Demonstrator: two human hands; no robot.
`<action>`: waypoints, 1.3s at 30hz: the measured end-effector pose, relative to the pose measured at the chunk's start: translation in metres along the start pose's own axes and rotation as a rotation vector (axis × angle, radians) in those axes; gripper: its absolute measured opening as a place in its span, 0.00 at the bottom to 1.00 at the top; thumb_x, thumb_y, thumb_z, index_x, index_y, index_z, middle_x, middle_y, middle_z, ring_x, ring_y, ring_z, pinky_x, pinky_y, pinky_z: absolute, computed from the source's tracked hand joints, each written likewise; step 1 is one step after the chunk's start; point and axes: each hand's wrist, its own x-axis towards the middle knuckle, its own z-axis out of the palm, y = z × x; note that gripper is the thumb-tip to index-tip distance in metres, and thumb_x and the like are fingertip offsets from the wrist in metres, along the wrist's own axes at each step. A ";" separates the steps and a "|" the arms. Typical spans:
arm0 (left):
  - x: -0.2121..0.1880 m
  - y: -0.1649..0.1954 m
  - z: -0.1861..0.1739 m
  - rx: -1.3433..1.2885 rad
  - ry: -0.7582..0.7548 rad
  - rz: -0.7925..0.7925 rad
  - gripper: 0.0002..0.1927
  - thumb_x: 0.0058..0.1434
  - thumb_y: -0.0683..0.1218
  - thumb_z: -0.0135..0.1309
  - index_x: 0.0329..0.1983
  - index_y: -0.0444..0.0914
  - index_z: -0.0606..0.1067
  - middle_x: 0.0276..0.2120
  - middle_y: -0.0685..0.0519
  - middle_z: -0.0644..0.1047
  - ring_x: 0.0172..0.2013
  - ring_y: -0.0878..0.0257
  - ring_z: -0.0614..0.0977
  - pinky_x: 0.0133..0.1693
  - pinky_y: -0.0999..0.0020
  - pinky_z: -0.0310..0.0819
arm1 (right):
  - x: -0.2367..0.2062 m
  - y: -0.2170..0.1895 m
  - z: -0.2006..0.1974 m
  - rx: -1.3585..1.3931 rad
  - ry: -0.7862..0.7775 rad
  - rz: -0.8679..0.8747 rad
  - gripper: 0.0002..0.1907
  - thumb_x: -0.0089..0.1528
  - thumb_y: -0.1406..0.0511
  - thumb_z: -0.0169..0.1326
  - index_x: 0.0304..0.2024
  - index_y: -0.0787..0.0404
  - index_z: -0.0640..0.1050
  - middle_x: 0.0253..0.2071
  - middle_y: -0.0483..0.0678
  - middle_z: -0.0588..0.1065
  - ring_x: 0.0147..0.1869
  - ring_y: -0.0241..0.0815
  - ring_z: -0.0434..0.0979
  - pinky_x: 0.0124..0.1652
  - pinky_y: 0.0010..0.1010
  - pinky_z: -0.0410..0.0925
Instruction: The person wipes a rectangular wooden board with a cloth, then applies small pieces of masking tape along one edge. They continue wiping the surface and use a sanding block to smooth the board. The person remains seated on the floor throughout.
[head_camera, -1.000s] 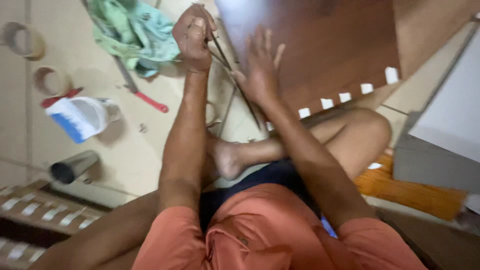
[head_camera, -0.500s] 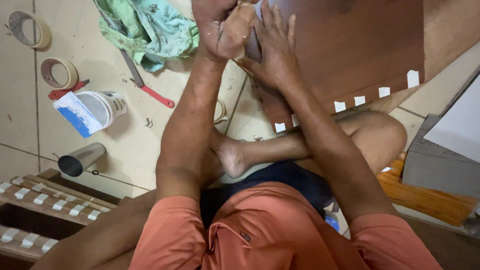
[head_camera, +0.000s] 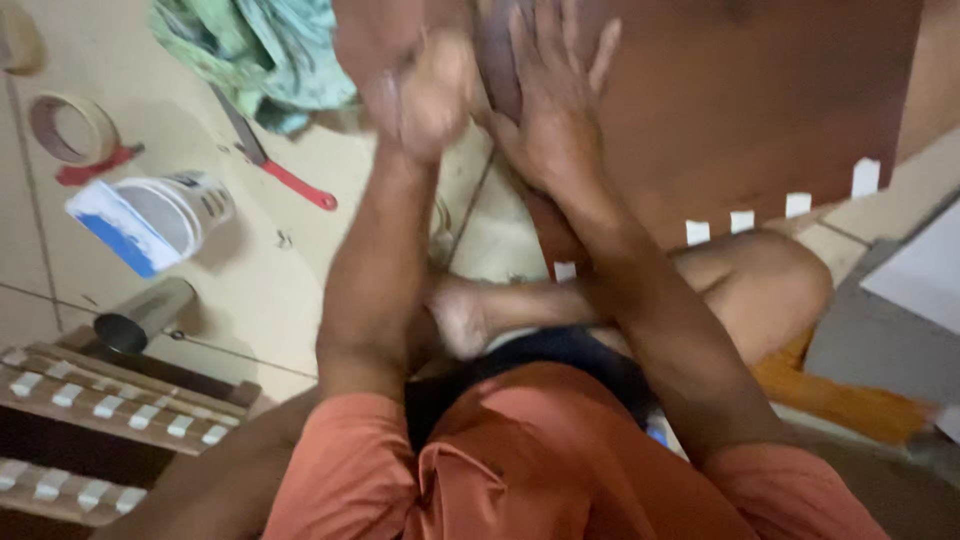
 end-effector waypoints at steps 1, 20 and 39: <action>0.003 0.011 0.000 -0.011 -0.029 0.047 0.14 0.63 0.44 0.55 0.22 0.36 0.69 0.19 0.53 0.68 0.22 0.59 0.70 0.30 0.60 0.61 | 0.004 0.001 -0.003 -0.018 0.003 -0.028 0.52 0.61 0.56 0.73 0.76 0.71 0.60 0.81 0.64 0.45 0.84 0.66 0.36 0.71 0.71 0.27; 0.038 0.025 0.029 -0.171 -0.103 0.285 0.16 0.63 0.45 0.53 0.20 0.38 0.66 0.18 0.53 0.68 0.24 0.56 0.74 0.42 0.54 0.69 | 0.007 0.006 -0.004 0.035 -0.053 -0.001 0.53 0.62 0.56 0.72 0.79 0.65 0.56 0.82 0.61 0.40 0.86 0.66 0.31 0.70 0.76 0.24; 0.014 -0.013 0.015 -0.153 0.063 0.076 0.12 0.57 0.41 0.53 0.22 0.35 0.65 0.22 0.48 0.69 0.24 0.53 0.73 0.34 0.54 0.65 | 0.005 -0.004 -0.008 0.066 -0.141 0.047 0.55 0.60 0.58 0.71 0.79 0.68 0.54 0.82 0.62 0.39 0.87 0.65 0.31 0.73 0.74 0.25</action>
